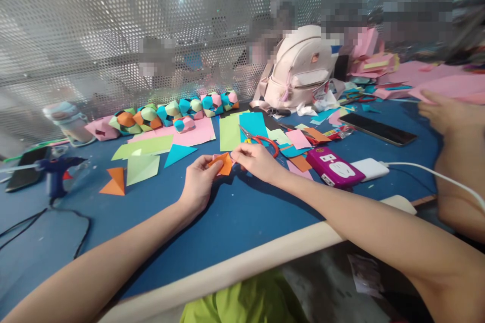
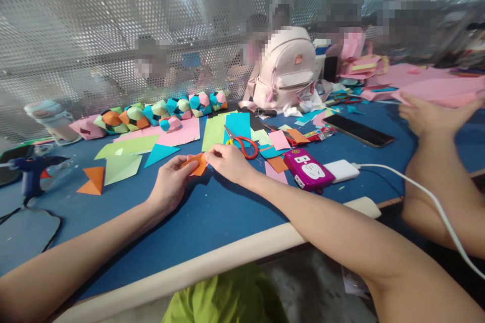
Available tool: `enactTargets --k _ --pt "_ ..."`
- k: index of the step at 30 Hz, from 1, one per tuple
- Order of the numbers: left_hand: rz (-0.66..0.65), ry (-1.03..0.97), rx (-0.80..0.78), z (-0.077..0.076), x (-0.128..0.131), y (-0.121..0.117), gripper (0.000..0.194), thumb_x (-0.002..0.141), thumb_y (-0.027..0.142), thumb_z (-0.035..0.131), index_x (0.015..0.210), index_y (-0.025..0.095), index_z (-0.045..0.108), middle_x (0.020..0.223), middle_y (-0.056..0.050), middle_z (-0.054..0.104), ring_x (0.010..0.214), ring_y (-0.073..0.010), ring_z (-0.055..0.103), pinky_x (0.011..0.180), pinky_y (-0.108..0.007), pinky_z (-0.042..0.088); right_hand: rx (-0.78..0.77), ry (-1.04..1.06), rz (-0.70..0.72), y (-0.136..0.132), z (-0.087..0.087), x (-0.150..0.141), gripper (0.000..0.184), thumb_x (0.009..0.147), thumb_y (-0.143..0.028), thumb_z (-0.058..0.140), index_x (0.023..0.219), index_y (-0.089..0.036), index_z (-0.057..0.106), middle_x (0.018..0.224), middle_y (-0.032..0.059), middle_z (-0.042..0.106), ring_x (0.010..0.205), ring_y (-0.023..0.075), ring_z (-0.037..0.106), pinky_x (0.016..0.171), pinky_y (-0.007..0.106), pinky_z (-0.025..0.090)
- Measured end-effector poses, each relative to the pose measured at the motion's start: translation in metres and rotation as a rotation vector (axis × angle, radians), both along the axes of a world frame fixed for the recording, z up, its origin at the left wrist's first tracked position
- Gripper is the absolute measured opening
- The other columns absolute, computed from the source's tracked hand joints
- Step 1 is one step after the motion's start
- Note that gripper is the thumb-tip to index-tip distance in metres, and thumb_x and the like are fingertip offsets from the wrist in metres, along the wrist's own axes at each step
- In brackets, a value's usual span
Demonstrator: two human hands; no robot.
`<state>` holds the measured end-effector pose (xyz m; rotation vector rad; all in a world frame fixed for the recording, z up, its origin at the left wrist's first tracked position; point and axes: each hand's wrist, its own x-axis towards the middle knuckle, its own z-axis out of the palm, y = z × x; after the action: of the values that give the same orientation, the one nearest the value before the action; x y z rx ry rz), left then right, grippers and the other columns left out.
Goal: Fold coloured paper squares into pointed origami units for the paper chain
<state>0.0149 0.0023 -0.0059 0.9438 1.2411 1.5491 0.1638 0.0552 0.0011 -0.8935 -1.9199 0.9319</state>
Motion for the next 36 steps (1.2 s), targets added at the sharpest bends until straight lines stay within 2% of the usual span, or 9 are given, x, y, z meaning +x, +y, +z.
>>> enactTargets --k 7,12,20,26,30,36 --pt "-0.028 0.07 0.008 -0.0034 -0.0017 0.001 0.027 0.059 0.028 0.077 0.07 0.014 0.057 0.058 0.005 0.059 0.052 -0.0072 0.054 0.052 -0.019 0.042 0.056 -0.068 -0.018 -0.0007 -0.007 -0.0026 0.01 0.074 -0.017 0.057 0.064 -0.016 0.056 0.062 -0.0012 0.058 0.059 0.0106 0.051 0.058 0.023 0.039" --pt "-0.023 0.048 0.001 -0.0033 -0.0008 0.0009 0.028 0.058 0.027 0.076 0.069 0.016 0.054 0.057 0.005 0.059 0.051 -0.008 0.056 0.052 -0.02 0.042 0.036 -0.014 0.004 0.0017 -0.0075 -0.0029 0.012 0.078 -0.021 0.057 0.068 -0.016 0.059 0.065 0.0001 0.062 0.061 0.0113 0.054 0.059 0.024 0.04" --pt "-0.05 0.149 0.012 -0.0009 -0.0003 -0.001 0.025 0.061 0.029 0.074 0.068 0.016 0.053 0.053 0.006 0.056 0.048 -0.0076 0.052 0.049 -0.019 0.038 0.083 -0.036 -0.029 -0.0007 -0.0046 -0.0014 0.009 0.074 -0.014 0.059 0.064 -0.016 0.058 0.063 0.0005 0.062 0.061 0.0115 0.056 0.059 0.024 0.041" --pt "-0.022 0.138 0.024 -0.0032 -0.0011 0.0005 0.025 0.062 0.029 0.073 0.071 0.016 0.053 0.057 0.004 0.06 0.052 -0.0089 0.056 0.053 -0.02 0.041 0.04 -0.031 -0.003 0.0001 -0.0066 -0.0026 0.013 0.078 -0.025 0.06 0.07 -0.015 0.062 0.066 0.0011 0.064 0.063 0.0123 0.056 0.059 0.024 0.041" --pt "-0.043 0.153 0.007 -0.0033 -0.0012 0.0002 0.025 0.063 0.029 0.073 0.07 0.017 0.052 0.055 0.004 0.061 0.051 -0.0101 0.058 0.052 -0.02 0.042 0.07 -0.072 -0.034 -0.0012 -0.0058 -0.004 0.014 0.078 -0.018 0.06 0.065 -0.015 0.062 0.064 0.0006 0.064 0.061 0.0115 0.055 0.06 0.024 0.039" --pt "-0.08 0.157 -0.004 -0.003 -0.0003 -0.0005 0.025 0.064 0.029 0.073 0.072 0.016 0.054 0.055 0.005 0.059 0.048 -0.0078 0.055 0.048 -0.018 0.039 0.099 -0.07 -0.045 -0.0033 -0.0043 -0.0033 0.016 0.077 -0.015 0.061 0.061 -0.015 0.061 0.061 -0.0002 0.064 0.059 0.0106 0.055 0.058 0.023 0.038"
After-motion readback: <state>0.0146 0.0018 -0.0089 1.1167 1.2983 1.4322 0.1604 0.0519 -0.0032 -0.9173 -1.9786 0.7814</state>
